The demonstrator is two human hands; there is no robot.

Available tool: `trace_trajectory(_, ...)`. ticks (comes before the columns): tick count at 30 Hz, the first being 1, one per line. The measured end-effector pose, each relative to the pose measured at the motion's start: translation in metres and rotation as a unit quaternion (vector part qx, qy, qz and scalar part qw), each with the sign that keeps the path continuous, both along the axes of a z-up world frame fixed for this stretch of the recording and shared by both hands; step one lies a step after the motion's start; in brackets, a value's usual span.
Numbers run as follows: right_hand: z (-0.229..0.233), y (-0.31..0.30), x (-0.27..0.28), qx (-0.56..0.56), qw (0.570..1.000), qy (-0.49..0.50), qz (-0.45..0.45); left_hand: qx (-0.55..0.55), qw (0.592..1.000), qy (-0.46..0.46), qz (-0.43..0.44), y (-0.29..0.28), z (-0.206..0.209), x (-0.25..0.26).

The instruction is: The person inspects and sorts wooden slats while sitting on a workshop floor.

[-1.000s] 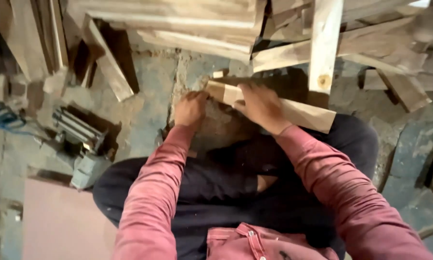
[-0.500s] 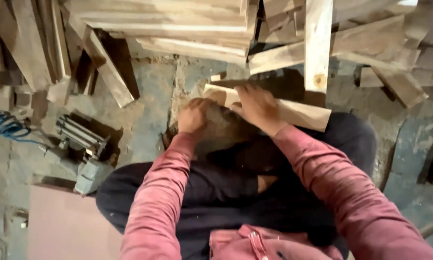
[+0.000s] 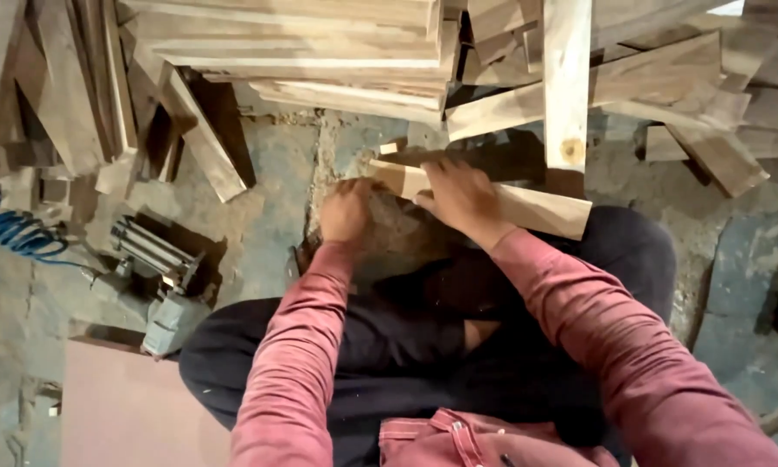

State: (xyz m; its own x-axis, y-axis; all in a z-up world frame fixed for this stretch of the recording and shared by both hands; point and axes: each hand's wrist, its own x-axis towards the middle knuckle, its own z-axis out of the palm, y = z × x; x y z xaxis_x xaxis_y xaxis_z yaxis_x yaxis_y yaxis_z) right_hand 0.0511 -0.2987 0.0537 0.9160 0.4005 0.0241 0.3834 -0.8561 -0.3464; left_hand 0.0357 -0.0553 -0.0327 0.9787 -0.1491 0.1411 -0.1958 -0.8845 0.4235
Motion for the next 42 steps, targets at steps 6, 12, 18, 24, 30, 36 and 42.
trace_trajectory(6,0.007,-0.001,-0.002,-0.004,1.000,0.019,-0.011,-0.003,1.000,0.030,-0.003,-0.023,0.033,-0.018)
trace_trajectory(12,-0.003,-0.001,0.000,0.020,0.999,-0.029,0.004,-0.029,0.997,0.074,-0.009,-0.007,0.037,-0.007)
trace_trajectory(18,0.012,-0.014,0.009,-0.039,0.995,0.090,0.002,-0.026,0.996,0.042,0.068,-0.001,0.031,0.013)
trace_trajectory(24,0.026,-0.025,0.003,-0.101,0.971,0.209,-0.056,0.030,0.997,0.045,0.053,-0.018,0.027,0.014)
trace_trajectory(30,0.022,-0.024,0.008,-0.089,0.969,0.222,-0.055,-0.003,1.000,0.018,0.014,-0.039,0.036,-0.005)
trace_trajectory(36,0.015,-0.029,0.003,-0.058,0.979,0.185,-0.062,-0.064,0.998,0.005,-0.018,-0.034,0.040,-0.014)
trace_trajectory(42,0.014,-0.030,0.005,-0.069,0.973,0.216,-0.051,-0.124,0.986,-0.021,-0.108,-0.016,0.036,-0.019)
